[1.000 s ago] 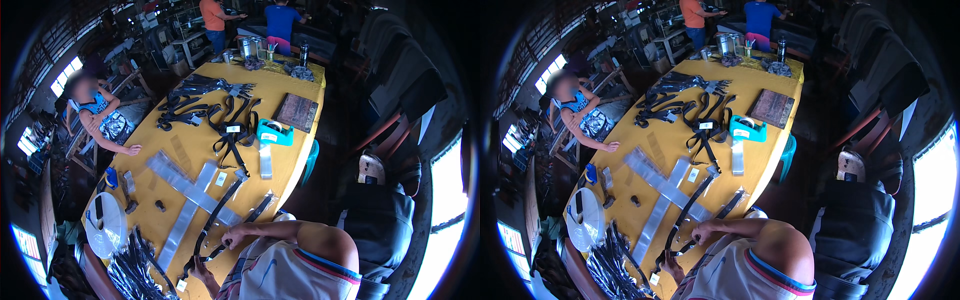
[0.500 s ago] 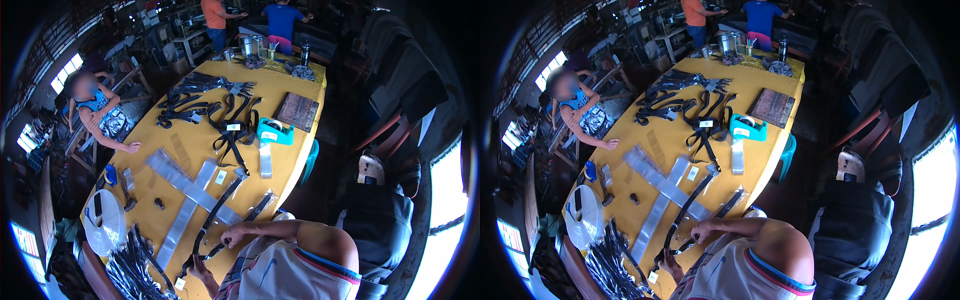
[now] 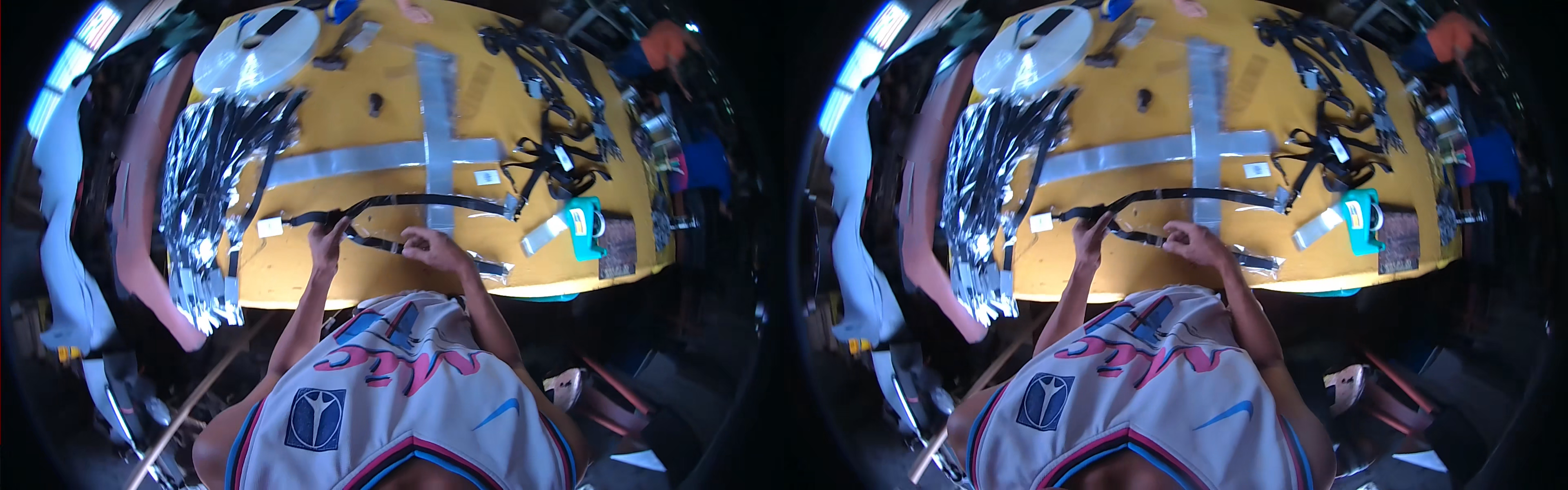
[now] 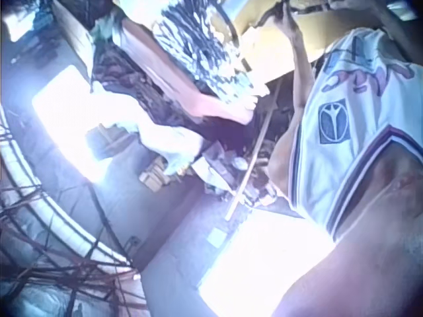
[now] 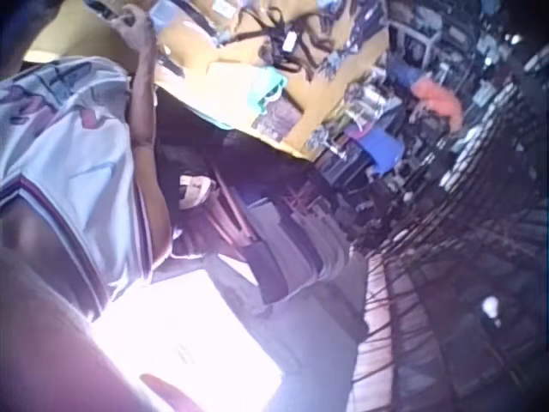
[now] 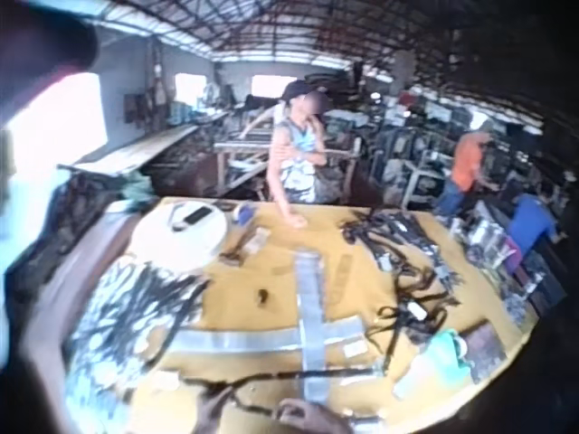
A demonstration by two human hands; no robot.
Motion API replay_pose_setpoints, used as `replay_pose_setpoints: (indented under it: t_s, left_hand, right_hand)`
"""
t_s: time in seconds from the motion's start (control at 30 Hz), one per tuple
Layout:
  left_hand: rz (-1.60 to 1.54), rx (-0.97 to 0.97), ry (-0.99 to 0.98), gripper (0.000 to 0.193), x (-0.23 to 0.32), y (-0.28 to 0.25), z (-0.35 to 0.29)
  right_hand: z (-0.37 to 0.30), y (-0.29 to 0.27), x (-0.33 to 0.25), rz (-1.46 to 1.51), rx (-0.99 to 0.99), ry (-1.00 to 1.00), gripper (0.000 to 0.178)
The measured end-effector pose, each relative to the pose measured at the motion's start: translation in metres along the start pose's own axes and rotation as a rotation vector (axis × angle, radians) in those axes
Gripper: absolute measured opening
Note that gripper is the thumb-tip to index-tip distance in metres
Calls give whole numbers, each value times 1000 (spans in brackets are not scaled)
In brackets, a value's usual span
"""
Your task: The person is assembling black nylon straps by attaching buckles and using clear adhesive tape to secure parts on a yellow work table.
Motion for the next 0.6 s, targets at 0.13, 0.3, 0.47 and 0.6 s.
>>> replay_pose_setpoints:
  t_s: [0.13,0.3,0.47,0.6]
  left_hand:
    - [-167,-2,106,37,12,9,-16]
    - [-86,-69,98,33,25,27,-24]
    - [-40,-74,98,32,36,41,-32]
    - [-22,-130,121,30,46,53,-37]
  right_hand:
    - [18,-9,-38,-71,73,-83,41]
    - [47,-17,-113,-220,179,-254,34]
    - [95,-2,-147,-367,47,-337,37]
    - [119,24,-155,-366,-169,-133,41]
Point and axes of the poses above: each hand's wrist, its own z-axis towards the middle knuckle, its own y-axis out of the palm, x = y × z, the point moved 7 cm from there along z, towards the middle knuckle, and after that the axes turned 15 degrees about -x, right-handed, at the moved point
